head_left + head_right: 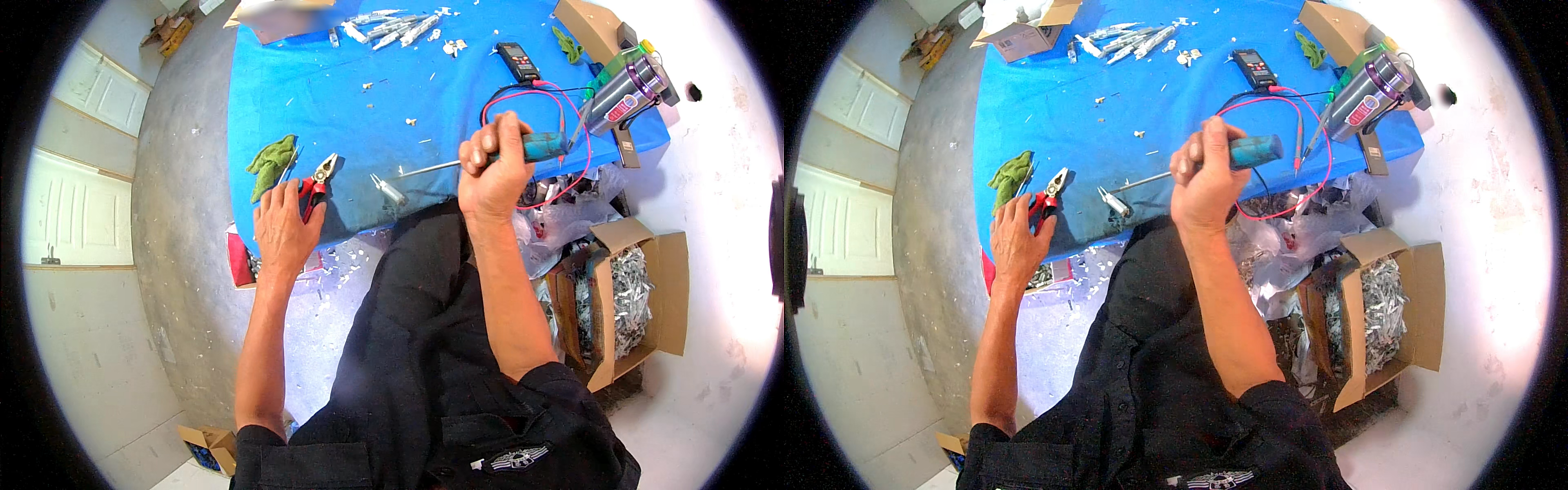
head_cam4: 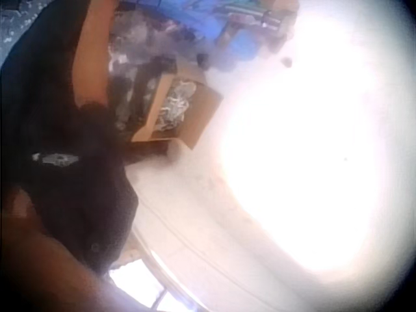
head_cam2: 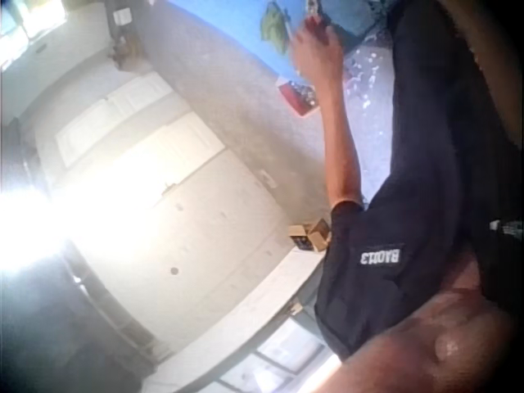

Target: The person assembles metal components, using pliers to hold a bracket while tightening a screw with a screwdriver and then inspecting the finished piece by hand.

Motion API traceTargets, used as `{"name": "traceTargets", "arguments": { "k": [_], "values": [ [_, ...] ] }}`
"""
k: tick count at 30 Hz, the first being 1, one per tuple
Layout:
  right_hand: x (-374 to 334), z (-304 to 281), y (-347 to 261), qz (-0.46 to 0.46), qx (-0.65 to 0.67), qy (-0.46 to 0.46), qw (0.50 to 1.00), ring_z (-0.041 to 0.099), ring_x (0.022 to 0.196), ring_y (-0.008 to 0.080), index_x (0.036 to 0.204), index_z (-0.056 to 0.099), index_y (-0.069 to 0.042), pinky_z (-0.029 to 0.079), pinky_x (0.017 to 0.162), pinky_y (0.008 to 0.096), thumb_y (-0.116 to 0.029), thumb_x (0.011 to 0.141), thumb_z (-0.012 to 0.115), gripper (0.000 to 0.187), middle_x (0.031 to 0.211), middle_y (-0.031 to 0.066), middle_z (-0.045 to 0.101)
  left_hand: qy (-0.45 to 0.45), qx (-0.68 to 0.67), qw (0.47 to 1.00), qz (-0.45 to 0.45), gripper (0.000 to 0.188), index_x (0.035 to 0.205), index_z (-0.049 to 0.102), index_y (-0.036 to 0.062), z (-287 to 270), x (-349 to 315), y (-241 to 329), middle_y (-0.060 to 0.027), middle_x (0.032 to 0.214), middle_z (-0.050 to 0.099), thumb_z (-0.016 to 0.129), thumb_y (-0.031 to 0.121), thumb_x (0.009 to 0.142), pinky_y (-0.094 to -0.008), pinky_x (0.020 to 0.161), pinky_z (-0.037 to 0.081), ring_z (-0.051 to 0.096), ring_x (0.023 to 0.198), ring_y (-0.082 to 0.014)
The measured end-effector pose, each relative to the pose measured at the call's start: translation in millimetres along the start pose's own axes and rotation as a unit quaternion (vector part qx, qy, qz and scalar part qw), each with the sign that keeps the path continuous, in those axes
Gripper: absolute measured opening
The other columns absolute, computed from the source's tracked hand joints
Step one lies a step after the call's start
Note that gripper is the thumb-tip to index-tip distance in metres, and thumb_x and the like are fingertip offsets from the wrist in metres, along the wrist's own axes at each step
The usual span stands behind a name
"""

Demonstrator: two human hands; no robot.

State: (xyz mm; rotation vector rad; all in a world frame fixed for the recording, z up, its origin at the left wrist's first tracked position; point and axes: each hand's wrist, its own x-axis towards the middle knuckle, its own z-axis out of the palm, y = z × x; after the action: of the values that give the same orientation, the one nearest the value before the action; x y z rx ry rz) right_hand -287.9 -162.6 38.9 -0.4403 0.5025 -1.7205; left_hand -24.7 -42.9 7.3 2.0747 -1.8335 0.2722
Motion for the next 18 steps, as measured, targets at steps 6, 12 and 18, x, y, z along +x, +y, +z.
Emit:
{"name": "traceTargets", "arguments": {
  "k": [6,12,18],
  "values": [
    [0.4,-0.2,-27.4,-0.013,-0.037,0.004,0.999,0.046,0.048,0.0105,0.097,0.056,-0.008,0.033,0.043,0.0274,-0.018,0.102,0.068,0.017,0.068,-0.0006,0.051,0.046,-0.115,0.99,0.061,0.025,0.104,0.072,0.0039,-4.4,-0.1,33.1,-0.0125,0.102,0.071,0.081,0.017,0.085,-0.0421,0.083,0.054,0.068,0.097,-0.0304],
    [-30.7,8.1,-31.1,0.059,-0.085,-0.023,0.994,0.044,0.047,0.0096,0.098,0.057,-0.006,0.033,0.043,0.0283,-0.012,0.101,0.069,0.013,0.065,-0.0003,0.05,-0.049,-0.317,0.945,-0.059,0.019,0.098,0.073,0.0013,5.5,-13.9,62.5,-0.012,0.087,0.073,0.08,0.017,0.089,-0.0363,0.061,0.054,0.068,0.066,-0.0238],
    [-48.7,-8.6,-11.5,0.151,-0.278,-0.075,0.945,0.054,0.056,0.0076,0.094,0.067,-0.006,0.043,0.052,0.0272,-0.012,0.093,0.078,0.013,0.074,-0.0022,0.062,-0.087,-0.306,0.943,-0.094,0.016,0.098,0.075,-0.0019,10.4,1.9,61.6,-0.0109,0.084,0.075,0.077,0.011,0.091,-0.0296,0.06,0.052,0.066,0.065,-0.0131]
  ]
}}
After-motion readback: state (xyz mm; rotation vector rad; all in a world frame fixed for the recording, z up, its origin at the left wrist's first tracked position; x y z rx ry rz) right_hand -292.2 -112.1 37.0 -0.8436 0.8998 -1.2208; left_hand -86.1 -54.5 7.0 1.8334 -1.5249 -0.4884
